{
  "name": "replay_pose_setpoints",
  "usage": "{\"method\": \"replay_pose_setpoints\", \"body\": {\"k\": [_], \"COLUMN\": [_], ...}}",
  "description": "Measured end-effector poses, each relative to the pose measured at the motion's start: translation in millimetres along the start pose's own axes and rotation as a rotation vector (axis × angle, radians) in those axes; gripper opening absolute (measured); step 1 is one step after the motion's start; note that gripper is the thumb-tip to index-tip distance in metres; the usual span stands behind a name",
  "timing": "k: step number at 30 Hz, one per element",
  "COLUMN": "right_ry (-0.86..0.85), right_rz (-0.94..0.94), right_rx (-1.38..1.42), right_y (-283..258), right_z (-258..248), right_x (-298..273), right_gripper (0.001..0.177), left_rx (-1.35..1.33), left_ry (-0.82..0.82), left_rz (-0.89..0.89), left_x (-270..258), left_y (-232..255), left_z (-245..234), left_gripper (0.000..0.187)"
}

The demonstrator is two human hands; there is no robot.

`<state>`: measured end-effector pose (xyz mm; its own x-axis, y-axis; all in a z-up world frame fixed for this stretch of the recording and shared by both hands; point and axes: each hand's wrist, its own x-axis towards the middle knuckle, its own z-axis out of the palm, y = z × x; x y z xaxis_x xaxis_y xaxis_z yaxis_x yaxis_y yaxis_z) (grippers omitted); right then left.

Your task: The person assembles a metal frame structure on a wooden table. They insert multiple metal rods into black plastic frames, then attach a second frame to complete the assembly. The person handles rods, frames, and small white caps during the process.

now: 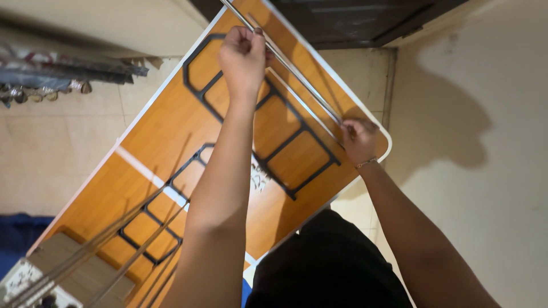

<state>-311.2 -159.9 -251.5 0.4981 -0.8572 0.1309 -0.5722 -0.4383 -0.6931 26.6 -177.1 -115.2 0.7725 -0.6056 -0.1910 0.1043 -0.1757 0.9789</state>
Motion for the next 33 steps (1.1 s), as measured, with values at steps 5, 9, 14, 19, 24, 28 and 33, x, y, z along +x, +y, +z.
{"method": "replay_pose_setpoints", "body": {"k": [5,9,14,19,24,28,33], "right_ry": [-0.003,-0.005,-0.116,-0.417,-0.627,-0.798,-0.804], "right_rz": [-0.125,-0.185,-0.209,-0.278,-0.411,-0.339,-0.369], "right_rx": [0.017,0.099,0.136,0.064,0.167,-0.061,-0.381], "right_y": [-33.5,-62.1,-91.1,-145.1,-204.2,-228.1,-222.8], "right_z": [-0.1,-0.3,4.4,36.3,85.6,98.7,92.9], "right_x": [5.2,0.8,-11.3,-47.2,-116.2,-157.5,-164.4], "right_gripper": [0.024,0.038,0.042,0.036,0.046,0.052,0.061], "left_rx": [0.057,0.333,0.464,0.673,0.806,0.841,0.858], "left_ry": [0.037,0.111,0.178,0.195,0.167,0.198,0.249], "left_rz": [0.341,0.492,0.620,0.669,0.642,0.575,0.601], "left_x": [-74.3,-149.1,-246.3,-309.0,-363.5,-391.1,-388.1], "left_y": [58.7,112.0,157.8,161.4,131.1,107.8,85.9], "left_z": [-43.6,-88.0,-156.9,-218.3,-260.0,-279.4,-290.9], "left_gripper": [0.011,0.013,0.010,0.013,0.024,0.024,0.024]}}
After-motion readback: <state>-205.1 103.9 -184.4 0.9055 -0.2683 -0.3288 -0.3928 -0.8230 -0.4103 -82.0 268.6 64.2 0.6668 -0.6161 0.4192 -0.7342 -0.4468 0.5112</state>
